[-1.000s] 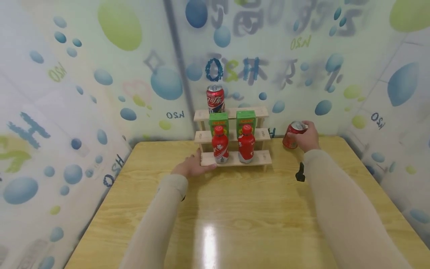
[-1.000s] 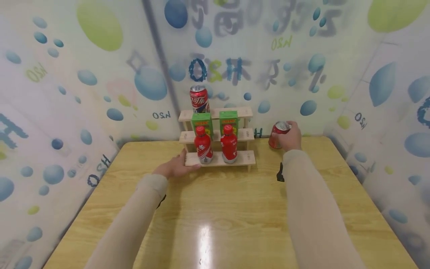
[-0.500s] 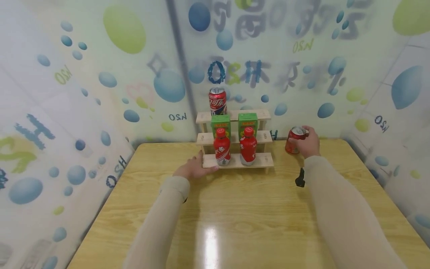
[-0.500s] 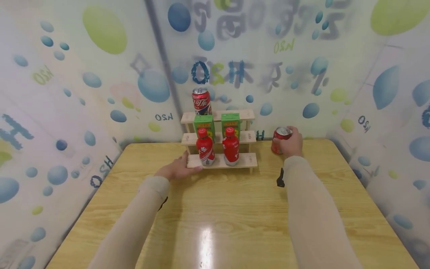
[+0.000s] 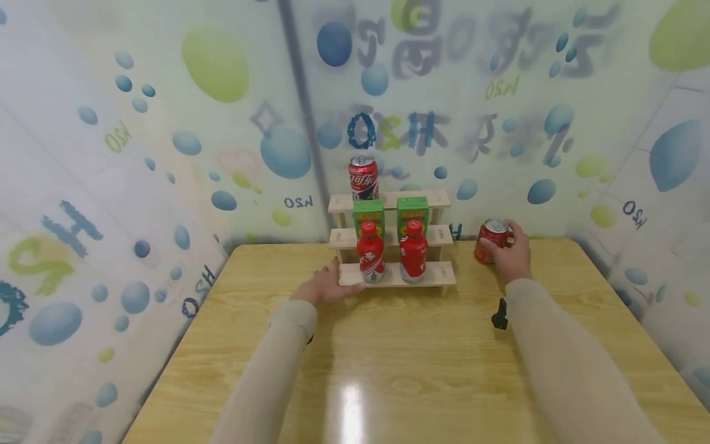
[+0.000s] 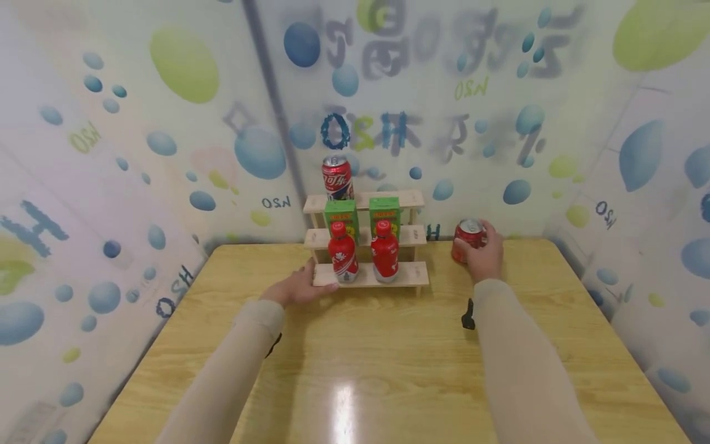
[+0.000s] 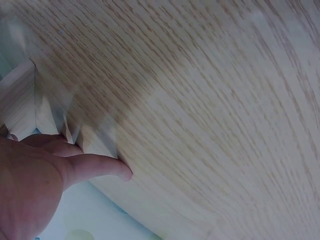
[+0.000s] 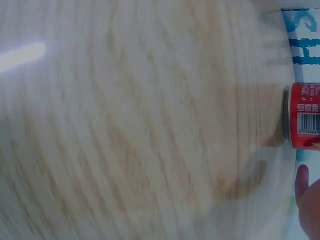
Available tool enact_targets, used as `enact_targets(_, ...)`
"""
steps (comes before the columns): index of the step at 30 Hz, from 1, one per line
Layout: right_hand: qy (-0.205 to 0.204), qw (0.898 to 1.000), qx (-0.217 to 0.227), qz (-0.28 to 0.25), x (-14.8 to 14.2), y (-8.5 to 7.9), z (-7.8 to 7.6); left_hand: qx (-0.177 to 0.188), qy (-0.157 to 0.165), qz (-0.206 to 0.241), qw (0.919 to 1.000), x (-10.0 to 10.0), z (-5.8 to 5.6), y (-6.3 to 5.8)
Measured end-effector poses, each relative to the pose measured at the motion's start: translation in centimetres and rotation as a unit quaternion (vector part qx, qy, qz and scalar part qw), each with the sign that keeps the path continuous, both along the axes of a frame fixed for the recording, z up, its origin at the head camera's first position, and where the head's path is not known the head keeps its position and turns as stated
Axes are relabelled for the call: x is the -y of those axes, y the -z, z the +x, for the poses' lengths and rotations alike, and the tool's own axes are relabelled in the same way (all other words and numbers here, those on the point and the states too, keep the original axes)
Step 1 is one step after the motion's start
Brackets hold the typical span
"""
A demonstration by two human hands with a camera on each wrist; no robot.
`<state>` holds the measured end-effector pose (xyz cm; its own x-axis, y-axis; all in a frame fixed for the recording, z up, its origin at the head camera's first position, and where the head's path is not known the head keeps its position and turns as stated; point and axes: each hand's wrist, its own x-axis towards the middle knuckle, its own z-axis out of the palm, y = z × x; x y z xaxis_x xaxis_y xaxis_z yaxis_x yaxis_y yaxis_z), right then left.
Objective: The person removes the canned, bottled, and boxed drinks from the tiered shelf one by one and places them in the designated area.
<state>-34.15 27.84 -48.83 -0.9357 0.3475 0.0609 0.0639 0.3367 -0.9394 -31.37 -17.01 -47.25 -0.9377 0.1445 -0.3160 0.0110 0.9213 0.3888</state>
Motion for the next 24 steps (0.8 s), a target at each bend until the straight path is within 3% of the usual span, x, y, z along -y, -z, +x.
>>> enact_targets(9,-0.001,1.000,0.006,-0.024,-0.1,0.4,-0.4,-0.006,0.004,-0.012,0.9999,0.1,-0.2,-0.9)
enact_targets(17,-0.014,1.000,0.004,-0.013,-0.2,0.5,-0.5,0.002,0.002,-0.010,1.0000,0.2,0.1,-1.2)
enact_targets(21,-0.070,0.997,0.013,0.034,-1.6,-1.0,-0.6,0.001,0.002,-0.004,1.0000,0.2,0.1,-0.8)
enact_targets(24,-0.107,0.991,0.009,0.078,-2.9,-4.0,-0.8,0.007,0.006,0.002,1.0000,0.2,0.1,-0.4)
